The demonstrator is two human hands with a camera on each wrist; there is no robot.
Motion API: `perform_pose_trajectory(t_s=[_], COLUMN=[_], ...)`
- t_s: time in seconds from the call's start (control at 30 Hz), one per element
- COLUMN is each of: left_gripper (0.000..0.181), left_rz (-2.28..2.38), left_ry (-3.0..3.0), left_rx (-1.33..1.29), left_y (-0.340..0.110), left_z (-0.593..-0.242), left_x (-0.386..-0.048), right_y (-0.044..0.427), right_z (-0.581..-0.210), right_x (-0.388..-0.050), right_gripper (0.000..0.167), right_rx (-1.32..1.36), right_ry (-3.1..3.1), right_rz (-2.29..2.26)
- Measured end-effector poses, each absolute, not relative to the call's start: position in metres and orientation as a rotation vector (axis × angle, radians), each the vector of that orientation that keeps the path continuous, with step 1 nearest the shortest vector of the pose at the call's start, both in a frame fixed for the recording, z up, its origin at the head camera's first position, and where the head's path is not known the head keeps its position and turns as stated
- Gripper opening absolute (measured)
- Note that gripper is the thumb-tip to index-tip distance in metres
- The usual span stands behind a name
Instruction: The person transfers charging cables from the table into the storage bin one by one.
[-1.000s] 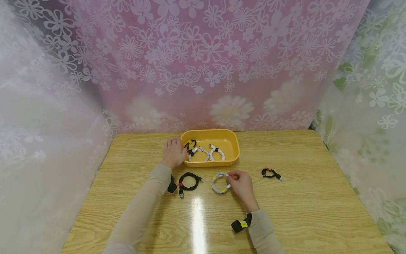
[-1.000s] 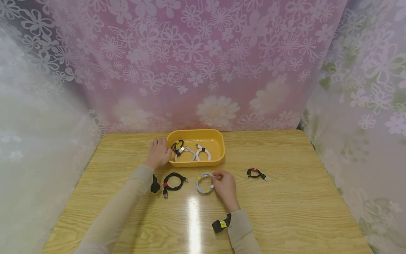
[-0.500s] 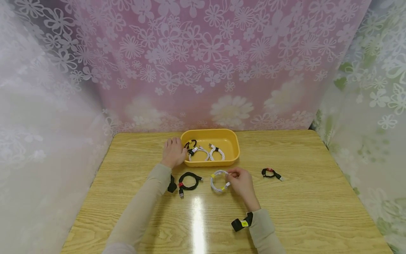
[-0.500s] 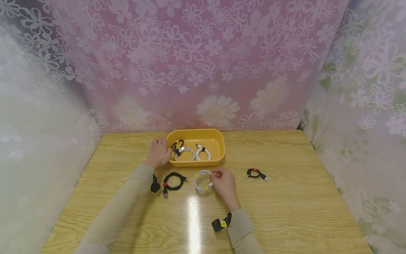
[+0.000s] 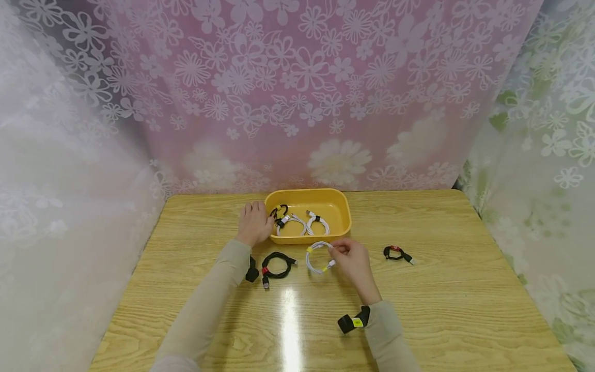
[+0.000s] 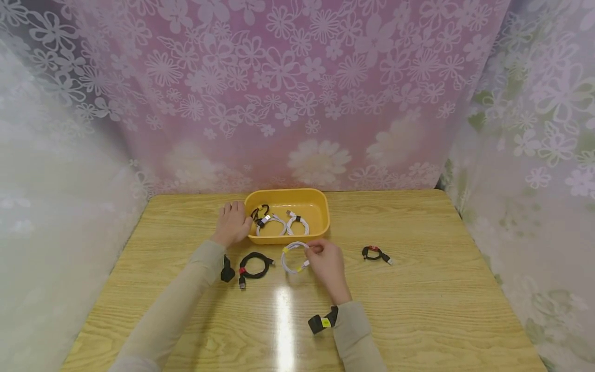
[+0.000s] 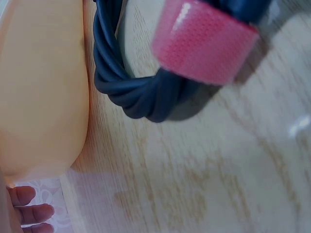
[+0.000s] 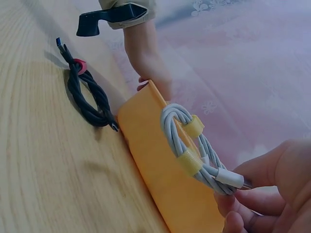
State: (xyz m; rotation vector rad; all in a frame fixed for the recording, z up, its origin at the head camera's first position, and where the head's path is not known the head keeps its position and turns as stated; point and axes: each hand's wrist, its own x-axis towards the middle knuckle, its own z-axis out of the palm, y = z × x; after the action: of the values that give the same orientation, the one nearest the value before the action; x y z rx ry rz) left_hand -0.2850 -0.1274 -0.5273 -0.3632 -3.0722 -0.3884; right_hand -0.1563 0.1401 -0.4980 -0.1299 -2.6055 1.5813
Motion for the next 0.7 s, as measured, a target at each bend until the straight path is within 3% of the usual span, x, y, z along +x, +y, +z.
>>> perform_pose_trajectory(t_s=[0.7], left_gripper=[0.024], left_rz=[-0.412], left_ry=[-3.061], left_rx=[-0.367], left_y=[-0.127], left_z=[-0.526], left_x=[-0.282], right_y=[0.133], right_z=[-0.484], right_x=[-0.189], right_gripper=[0.012], right_rx=[-0.092], right_ry=[-2.593], right_rz=[1.546])
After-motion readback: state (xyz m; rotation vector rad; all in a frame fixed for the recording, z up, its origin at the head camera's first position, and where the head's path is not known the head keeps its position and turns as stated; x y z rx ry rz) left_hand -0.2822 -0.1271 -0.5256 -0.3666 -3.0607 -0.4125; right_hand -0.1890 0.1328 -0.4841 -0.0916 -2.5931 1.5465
